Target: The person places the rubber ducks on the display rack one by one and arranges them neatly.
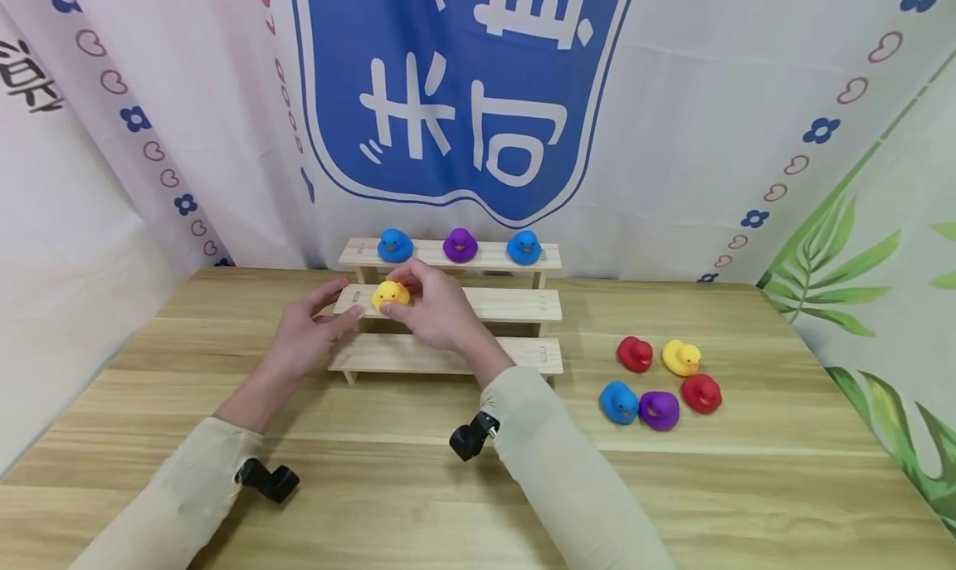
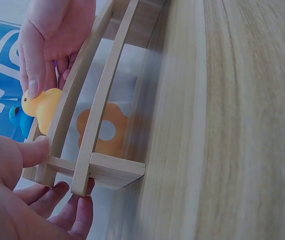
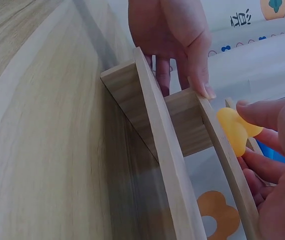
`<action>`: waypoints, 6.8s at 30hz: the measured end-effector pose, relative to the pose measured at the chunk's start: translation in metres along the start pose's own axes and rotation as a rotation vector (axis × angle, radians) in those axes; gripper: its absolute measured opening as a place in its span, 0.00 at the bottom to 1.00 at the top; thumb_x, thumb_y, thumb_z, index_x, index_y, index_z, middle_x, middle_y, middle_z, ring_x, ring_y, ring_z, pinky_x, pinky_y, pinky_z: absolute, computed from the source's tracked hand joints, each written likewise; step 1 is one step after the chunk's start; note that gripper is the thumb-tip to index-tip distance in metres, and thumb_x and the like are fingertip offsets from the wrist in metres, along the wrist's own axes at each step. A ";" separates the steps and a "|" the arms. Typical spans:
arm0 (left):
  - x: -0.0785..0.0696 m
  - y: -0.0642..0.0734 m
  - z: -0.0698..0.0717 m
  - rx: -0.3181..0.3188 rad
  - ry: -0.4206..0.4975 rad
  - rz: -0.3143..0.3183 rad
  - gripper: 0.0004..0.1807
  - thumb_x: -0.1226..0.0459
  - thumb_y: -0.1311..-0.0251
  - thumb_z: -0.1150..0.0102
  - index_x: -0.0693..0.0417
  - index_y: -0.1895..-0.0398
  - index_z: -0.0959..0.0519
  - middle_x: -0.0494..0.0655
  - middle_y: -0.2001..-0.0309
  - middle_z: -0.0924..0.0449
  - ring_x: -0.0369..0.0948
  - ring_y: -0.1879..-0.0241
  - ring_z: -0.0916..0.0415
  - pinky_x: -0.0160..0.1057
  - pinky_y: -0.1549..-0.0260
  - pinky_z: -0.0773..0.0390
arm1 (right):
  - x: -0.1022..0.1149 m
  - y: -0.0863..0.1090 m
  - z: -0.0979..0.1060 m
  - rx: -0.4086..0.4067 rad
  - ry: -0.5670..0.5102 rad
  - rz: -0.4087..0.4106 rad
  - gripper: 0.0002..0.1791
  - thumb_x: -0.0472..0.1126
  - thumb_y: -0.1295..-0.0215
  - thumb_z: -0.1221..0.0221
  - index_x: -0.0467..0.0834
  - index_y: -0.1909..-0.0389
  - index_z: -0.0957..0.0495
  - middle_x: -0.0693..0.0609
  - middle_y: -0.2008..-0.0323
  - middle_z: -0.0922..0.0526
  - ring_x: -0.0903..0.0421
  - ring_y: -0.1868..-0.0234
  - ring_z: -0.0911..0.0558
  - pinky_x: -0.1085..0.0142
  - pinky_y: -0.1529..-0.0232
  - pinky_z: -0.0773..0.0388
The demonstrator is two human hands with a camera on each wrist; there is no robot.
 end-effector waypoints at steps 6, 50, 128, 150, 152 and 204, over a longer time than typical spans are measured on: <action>0.000 0.001 -0.001 0.004 -0.002 0.004 0.37 0.50 0.34 0.40 0.39 0.24 0.41 0.46 0.26 0.39 0.48 0.44 0.24 0.35 0.53 0.20 | -0.001 0.001 0.000 0.000 0.023 -0.018 0.18 0.46 0.35 0.35 0.51 0.46 0.24 0.57 0.51 0.19 0.58 0.50 0.22 0.62 0.45 0.22; -0.002 0.003 -0.001 -0.013 -0.019 -0.010 0.38 0.49 0.35 0.39 0.40 0.24 0.41 0.51 0.25 0.41 0.50 0.40 0.27 0.44 0.44 0.24 | -0.016 0.041 0.055 -0.029 -0.027 -0.064 0.24 0.49 0.40 0.31 0.55 0.43 0.25 0.52 0.44 0.19 0.54 0.44 0.21 0.57 0.42 0.21; 0.000 0.001 -0.001 0.007 0.021 -0.003 0.38 0.52 0.34 0.39 0.40 0.23 0.42 0.48 0.26 0.39 0.48 0.43 0.25 0.28 0.60 0.20 | -0.135 0.166 0.228 -0.066 0.160 -0.248 0.26 0.53 0.34 0.38 0.56 0.36 0.28 0.52 0.41 0.20 0.48 0.39 0.25 0.75 0.51 0.23; 0.000 0.001 0.000 0.001 0.012 0.010 0.38 0.51 0.34 0.39 0.38 0.24 0.42 0.48 0.26 0.39 0.48 0.43 0.25 0.29 0.56 0.21 | -0.175 0.179 0.235 0.043 0.221 -0.348 0.29 0.52 0.40 0.32 0.53 0.38 0.25 0.43 0.35 0.28 0.33 0.29 0.43 0.28 0.41 0.44; 0.000 0.002 0.001 -0.002 0.013 0.010 0.38 0.52 0.34 0.39 0.39 0.24 0.42 0.47 0.26 0.39 0.48 0.43 0.25 0.30 0.56 0.20 | -0.176 0.179 0.234 0.051 0.224 -0.359 0.29 0.52 0.41 0.32 0.53 0.38 0.25 0.43 0.35 0.28 0.33 0.29 0.43 0.29 0.42 0.42; -0.001 0.004 -0.001 -0.009 0.025 -0.011 0.37 0.55 0.34 0.38 0.42 0.24 0.41 0.49 0.27 0.37 0.48 0.45 0.23 0.32 0.57 0.19 | -0.144 0.166 0.225 -0.085 0.246 -0.358 0.33 0.62 0.42 0.34 0.53 0.38 0.25 0.44 0.33 0.30 0.31 0.30 0.41 0.31 0.40 0.39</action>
Point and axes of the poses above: each hand's wrist, its own y-axis away from the middle knuckle, its own z-axis out of the back of the hand, x = y × z, the point moved 9 cm from there along -y, towards the middle knuckle
